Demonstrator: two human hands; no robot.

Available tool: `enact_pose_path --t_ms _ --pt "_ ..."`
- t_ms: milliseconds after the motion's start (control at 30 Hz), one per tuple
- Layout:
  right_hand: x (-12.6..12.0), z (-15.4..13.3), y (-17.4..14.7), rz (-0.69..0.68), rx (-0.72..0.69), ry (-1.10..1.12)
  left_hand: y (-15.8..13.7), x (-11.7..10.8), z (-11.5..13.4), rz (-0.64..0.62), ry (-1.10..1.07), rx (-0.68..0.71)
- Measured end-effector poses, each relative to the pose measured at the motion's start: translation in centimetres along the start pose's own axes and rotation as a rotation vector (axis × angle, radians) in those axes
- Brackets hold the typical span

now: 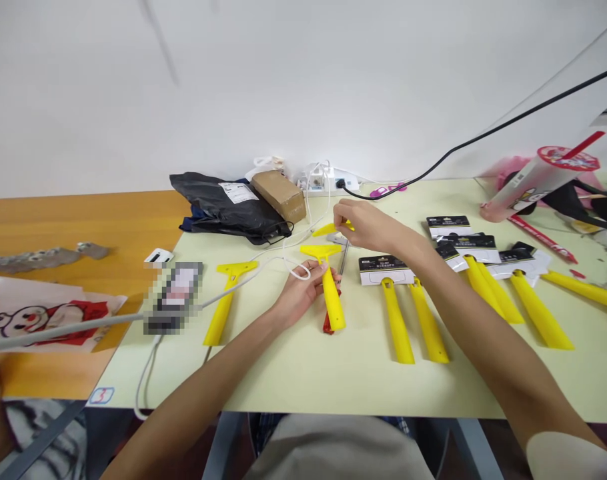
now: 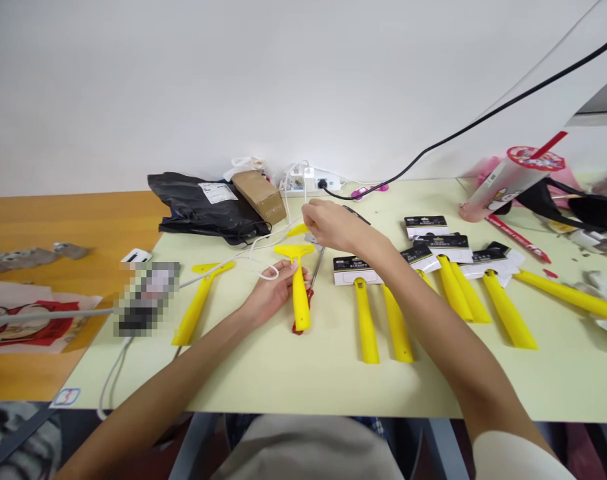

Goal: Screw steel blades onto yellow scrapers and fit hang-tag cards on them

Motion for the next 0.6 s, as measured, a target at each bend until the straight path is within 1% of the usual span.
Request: enact_pose_path --t_ms 100,167,267,367,467,533,600 --pt "-0.1 -2.5 -0.5 -0.09 -0.086 -0.119 0.1 -0.1 -0.1 -0.012 -0.002 0.007" --pt "0.1 -3.5 -0.5 -0.154 -0.126 -0.149 0.1 -0.2 -0.1 -0.026 -0.009 0.014" --pt "0.5 -3.8 -0.5 -0.211 -0.193 -0.082 0.2 -0.3 0.1 -0.039 -0.016 0.035" --pt "0.8 -3.4 -0.6 -0.244 -0.226 0.033 0.2 -0.5 0.5 -0.046 -0.011 0.049" --pt "0.9 -2.6 -0.7 -0.223 -0.175 0.115 0.2 -0.4 0.8 -0.055 -0.017 0.037" --pt "0.7 -1.8 -0.8 -0.163 -0.123 0.179 0.2 -0.3 0.9 -0.032 -0.024 0.028" --pt "0.0 -0.8 -0.8 -0.072 -0.06 0.239 0.2 -0.2 1.0 0.013 -0.031 0.022"
Point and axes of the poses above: each hand's wrist, its own y-axis towards the middle knuckle, its own x-axis out of the palm, z = x × y, the point moved 1 cm from there along y, towards the middle knuckle
